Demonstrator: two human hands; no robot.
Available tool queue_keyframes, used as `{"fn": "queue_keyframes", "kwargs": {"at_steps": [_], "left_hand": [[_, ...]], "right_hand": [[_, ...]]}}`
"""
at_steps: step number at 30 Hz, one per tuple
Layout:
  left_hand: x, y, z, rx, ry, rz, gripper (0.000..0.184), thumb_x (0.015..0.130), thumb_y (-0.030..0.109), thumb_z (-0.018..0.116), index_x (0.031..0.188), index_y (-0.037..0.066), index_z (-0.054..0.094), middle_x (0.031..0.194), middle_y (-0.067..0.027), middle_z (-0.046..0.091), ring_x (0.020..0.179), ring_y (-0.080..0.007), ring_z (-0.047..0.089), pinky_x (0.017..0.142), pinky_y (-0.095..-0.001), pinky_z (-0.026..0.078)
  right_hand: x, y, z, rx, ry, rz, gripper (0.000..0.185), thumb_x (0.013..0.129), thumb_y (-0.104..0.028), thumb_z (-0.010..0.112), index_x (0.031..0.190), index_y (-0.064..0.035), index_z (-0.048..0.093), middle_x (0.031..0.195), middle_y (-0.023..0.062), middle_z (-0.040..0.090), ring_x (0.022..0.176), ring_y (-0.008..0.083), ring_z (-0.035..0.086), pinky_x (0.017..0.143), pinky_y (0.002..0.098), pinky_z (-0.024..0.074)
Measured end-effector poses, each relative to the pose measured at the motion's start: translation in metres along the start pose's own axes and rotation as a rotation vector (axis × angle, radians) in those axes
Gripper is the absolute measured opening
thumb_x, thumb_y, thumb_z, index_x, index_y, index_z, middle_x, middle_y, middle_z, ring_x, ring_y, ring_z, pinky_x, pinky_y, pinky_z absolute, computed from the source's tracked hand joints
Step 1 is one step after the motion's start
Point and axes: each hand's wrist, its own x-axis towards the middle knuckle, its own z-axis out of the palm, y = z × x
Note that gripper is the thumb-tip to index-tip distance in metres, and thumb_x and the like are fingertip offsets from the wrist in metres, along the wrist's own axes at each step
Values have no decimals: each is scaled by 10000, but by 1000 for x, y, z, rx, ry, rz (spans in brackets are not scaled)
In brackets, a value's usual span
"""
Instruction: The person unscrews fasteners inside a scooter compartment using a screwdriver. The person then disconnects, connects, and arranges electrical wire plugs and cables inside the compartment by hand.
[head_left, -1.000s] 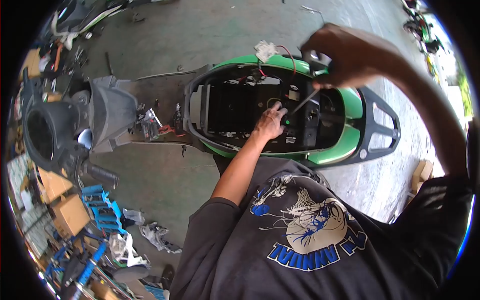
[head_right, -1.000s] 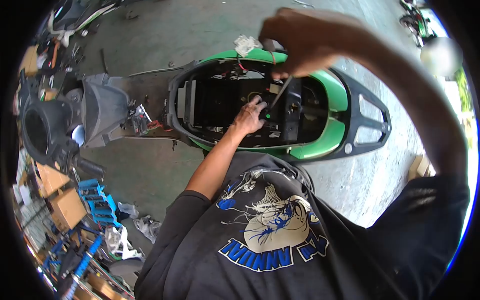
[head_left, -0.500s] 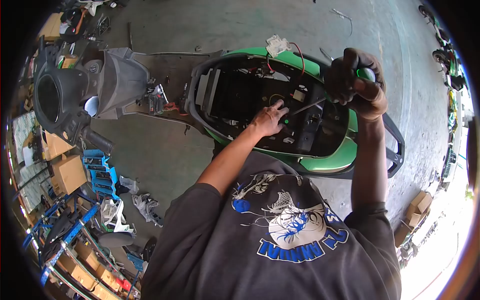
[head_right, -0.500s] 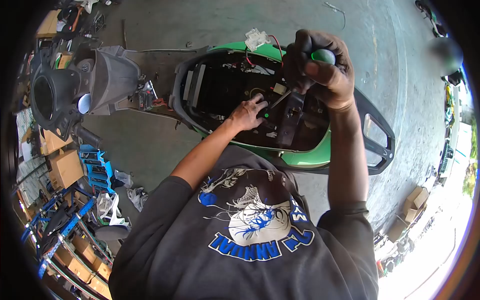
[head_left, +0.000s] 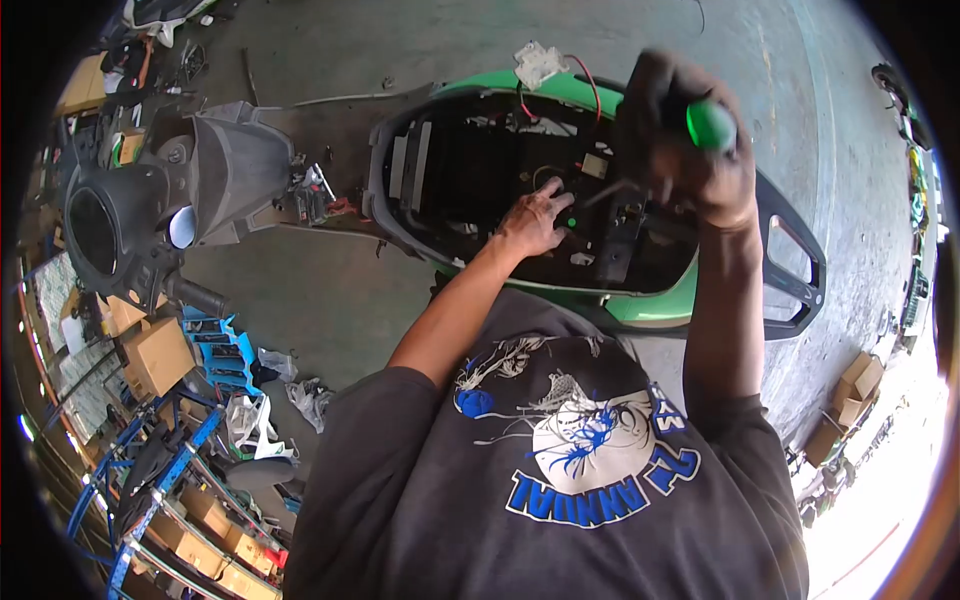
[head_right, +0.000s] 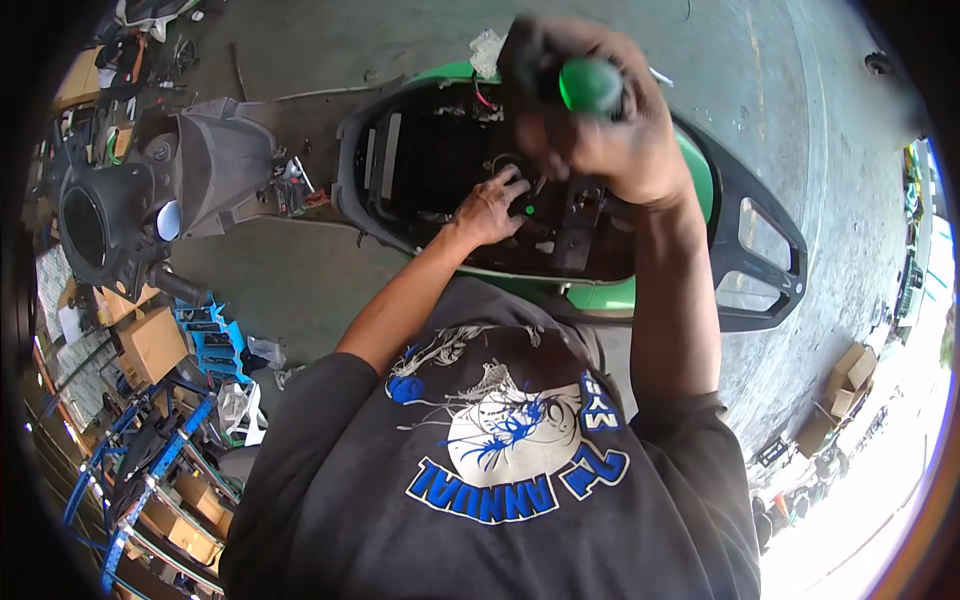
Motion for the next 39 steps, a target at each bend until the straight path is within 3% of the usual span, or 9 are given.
{"fn": "queue_keyframes", "kwargs": {"at_steps": [1, 4, 6, 9, 13, 16, 20, 23, 39], "left_hand": [[1, 1, -1, -14, -29, -17, 549, 720, 257, 784, 1205, 81, 598, 1358, -169, 486, 1083, -386, 610, 917, -439, 533], [0, 0, 3, -16, -36, -27, 555, 720, 225, 779, 1222, 84, 591, 1389, -179, 455, 1104, -377, 602, 942, -428, 518], [1, -1, 3, -4, -15, -20, 567, 719, 200, 775, 1241, 87, 583, 1420, -187, 425, 1117, -369, 598, 959, -420, 508], [-1, 1, 3, 6, 0, -23, 570, 714, 195, 776, 1237, 79, 583, 1397, -187, 440, 1122, -361, 595, 964, -416, 502], [1, 1, 0, -13, -38, -16, 573, 711, 202, 775, 1238, 81, 583, 1381, -179, 450, 1115, -363, 594, 963, -415, 501], [2, 2, -1, -20, -48, -15, 570, 709, 192, 769, 1236, 81, 583, 1371, -171, 456, 1113, -359, 592, 962, -416, 502], [1, 1, 3, -4, 35, 13, 536, 693, 180, 758, 1193, 71, 596, 1318, -172, 495, 1080, -371, 605, 915, -431, 529], [2, 1, 4, -5, -8, -11, 560, 707, 180, 747, 1232, 75, 582, 1334, -165, 477, 1098, -350, 598, 954, -416, 505], [2, -2, 8, -10, 3, -1, 581, 698, 187, 740, 1245, 78, 580, 1332, -189, 490, 1098, -352, 599, 964, -408, 497]], "right_hand": [[1, 2, 6, -62, 146, -54, 277, 805, -182, 687, 852, -23, 465, 627, 39, 490, 491, 84, 445, 424, 209, 335], [3, 2, 19, -124, 310, -48, 263, 827, -182, 675, 855, -12, 476, 635, 45, 486, 492, 82, 435, 430, 208, 336], [2, 6, 12, -144, 228, -98, 255, 850, -190, 662, 897, 15, 517, 653, 51, 493, 508, 82, 435, 440, 210, 342], [0, 7, 10, -219, 253, -140, 314, 893, -225, 631, 1012, 60, 577, 685, 61, 528, 530, 82, 445, 469, 218, 359], [0, 6, 16, -359, 354, -154, 274, 935, -187, 572, 1049, 62, 585, 697, 60, 540, 535, 78, 445, 486, 222, 355], [-3, 10, 7, -435, 365, -203, 331, 941, -255, 606, 1042, 61, 588, 751, 79, 592, 633, 110, 534, 558, 240, 413], [5, 4, 25, -537, 492, -195, 237, 886, -219, 661, 926, 14, 641, 695, 55, 637, 578, 141, 578, 539, 271, 447], [5, 13, 30, -490, 644, -219, 227, 887, -190, 648, 911, 35, 626, 683, 9, 587, 576, 68, 517, 535, 213, 396], [2, 12, 29, -485, 615, -200, 254, 887, -202, 655, 972, 36, 631, 676, -5, 593, 575, 62, 525, 517, 207, 374]]}}
